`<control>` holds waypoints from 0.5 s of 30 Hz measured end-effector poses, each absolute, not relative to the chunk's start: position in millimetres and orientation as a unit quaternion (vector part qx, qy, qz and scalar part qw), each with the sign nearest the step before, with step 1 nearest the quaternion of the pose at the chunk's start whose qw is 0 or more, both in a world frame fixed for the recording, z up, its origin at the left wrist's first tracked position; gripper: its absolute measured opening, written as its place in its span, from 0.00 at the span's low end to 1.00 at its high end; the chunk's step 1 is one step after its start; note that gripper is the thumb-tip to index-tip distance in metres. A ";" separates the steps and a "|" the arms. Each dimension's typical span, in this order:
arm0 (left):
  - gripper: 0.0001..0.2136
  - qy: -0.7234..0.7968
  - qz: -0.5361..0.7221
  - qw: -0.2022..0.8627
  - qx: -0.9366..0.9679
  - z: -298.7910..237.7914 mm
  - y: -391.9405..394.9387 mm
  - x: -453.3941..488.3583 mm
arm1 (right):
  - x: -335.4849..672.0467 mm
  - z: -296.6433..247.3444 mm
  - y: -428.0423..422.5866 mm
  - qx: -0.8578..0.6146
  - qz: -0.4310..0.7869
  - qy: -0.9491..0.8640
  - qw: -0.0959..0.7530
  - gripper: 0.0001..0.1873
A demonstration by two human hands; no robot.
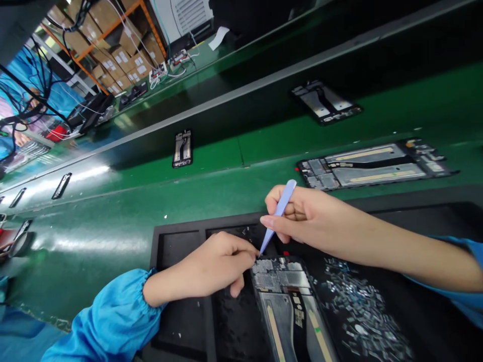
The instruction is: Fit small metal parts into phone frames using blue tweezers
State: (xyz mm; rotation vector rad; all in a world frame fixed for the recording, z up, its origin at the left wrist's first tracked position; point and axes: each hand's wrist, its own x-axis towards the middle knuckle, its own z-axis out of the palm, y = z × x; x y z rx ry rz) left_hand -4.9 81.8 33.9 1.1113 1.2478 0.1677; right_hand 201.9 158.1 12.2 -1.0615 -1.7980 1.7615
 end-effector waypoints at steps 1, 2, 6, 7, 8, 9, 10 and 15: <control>0.10 0.549 0.071 0.687 0.471 32.6 83.9 -4.7 | 202.0 11.5 157.7 -0.379 0.629 -0.647 0.203 0.25; 0.10 0.548 0.069 0.702 0.450 31.5 85.7 -4.2 | 202.1 11.0 157.3 -0.379 0.627 -0.649 0.205 0.25; 0.09 0.541 0.065 0.726 0.418 29.7 90.5 -2.2 | 200.0 12.1 158.2 -0.386 0.627 -0.646 0.201 0.25; 0.09 0.537 0.065 0.728 0.421 29.6 91.1 -1.9 | 199.2 12.4 159.2 -0.388 0.629 -0.644 0.199 0.25; 0.10 0.533 0.065 0.729 0.424 29.7 91.4 -1.9 | 198.9 12.3 160.2 -0.389 0.630 -0.643 0.197 0.25; 0.10 0.533 0.067 0.728 0.426 29.7 91.4 -2.1 | 199.1 11.2 161.1 -0.389 0.630 -0.643 0.195 0.25; 0.10 0.536 0.069 0.725 0.426 29.9 90.9 -2.3 | 200.3 9.1 161.5 -0.388 0.631 -0.644 0.191 0.24; 0.04 0.515 0.105 0.741 0.418 31.7 85.7 -2.1 | 209.2 -22.9 154.5 -0.401 0.597 -0.650 0.245 0.18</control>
